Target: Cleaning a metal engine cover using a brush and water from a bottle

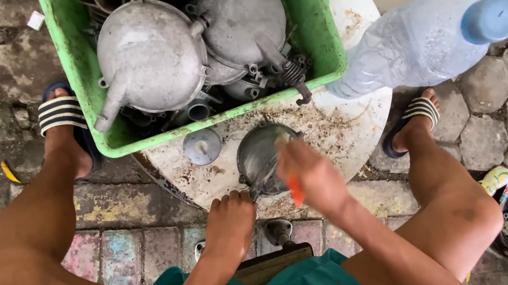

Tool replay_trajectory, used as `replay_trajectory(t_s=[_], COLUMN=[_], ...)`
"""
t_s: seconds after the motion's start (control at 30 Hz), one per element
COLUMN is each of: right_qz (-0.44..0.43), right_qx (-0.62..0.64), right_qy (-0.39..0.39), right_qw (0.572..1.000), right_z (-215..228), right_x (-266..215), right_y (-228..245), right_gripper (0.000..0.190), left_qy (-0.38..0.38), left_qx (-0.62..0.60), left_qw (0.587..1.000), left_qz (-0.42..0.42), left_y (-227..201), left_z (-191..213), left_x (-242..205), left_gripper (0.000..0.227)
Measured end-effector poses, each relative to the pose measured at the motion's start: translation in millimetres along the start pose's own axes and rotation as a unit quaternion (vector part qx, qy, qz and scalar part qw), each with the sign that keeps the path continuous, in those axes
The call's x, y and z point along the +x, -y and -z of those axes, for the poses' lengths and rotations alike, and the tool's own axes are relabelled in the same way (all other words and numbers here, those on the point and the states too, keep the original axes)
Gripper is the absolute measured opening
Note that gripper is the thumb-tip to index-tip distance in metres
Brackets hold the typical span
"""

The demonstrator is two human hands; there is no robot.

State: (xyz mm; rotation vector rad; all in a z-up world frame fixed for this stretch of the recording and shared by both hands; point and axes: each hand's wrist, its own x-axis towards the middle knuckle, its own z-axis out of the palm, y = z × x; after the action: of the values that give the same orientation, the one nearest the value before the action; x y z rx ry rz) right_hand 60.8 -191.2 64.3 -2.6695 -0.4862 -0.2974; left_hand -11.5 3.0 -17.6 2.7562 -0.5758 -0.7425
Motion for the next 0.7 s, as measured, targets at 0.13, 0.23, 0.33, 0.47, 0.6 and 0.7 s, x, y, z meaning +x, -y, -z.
replay_trajectory(t_s=[0.13, 0.23, 0.33, 0.47, 0.6, 0.7], right_qz=[0.159, 0.105, 0.050, 0.255, 0.173, 0.081], right_qx=[0.123, 0.219, 0.137, 0.073, 0.212, 0.194], right_qy=[0.059, 0.039, -0.009, -0.011, 0.005, -0.002], right_qw=[0.978, 0.969, 0.989, 0.964, 0.962, 0.978], right_z=[-16.9, -6.9, 14.2, -17.3, -40.9, -20.4], right_x=[-31.9, -12.8, 1.6, -39.6, -51.3, -41.6], right_y=[6.0, -11.1, -10.1, -3.6, -8.7, -22.8], right_gripper=[0.016, 0.025, 0.023, 0.018, 0.017, 0.018], left_qy=[0.000, 0.006, 0.012, 0.012, 0.021, 0.053], left_qx=[-0.010, -0.011, -0.009, -0.017, -0.025, -0.031], left_qw=[1.000, 1.000, 1.000, 1.000, 0.999, 0.998], left_qz=[0.000, 0.002, 0.002, 0.003, 0.005, 0.006], left_y=[4.5, 3.0, -1.1, 3.8, 3.2, -0.1], left_z=[0.9, 10.3, 14.7, 13.6, 28.6, 30.4], left_x=[1.5, 1.2, 0.1, 2.5, 4.6, 1.7], left_gripper=[0.032, 0.030, 0.029, 0.031, 0.030, 0.030])
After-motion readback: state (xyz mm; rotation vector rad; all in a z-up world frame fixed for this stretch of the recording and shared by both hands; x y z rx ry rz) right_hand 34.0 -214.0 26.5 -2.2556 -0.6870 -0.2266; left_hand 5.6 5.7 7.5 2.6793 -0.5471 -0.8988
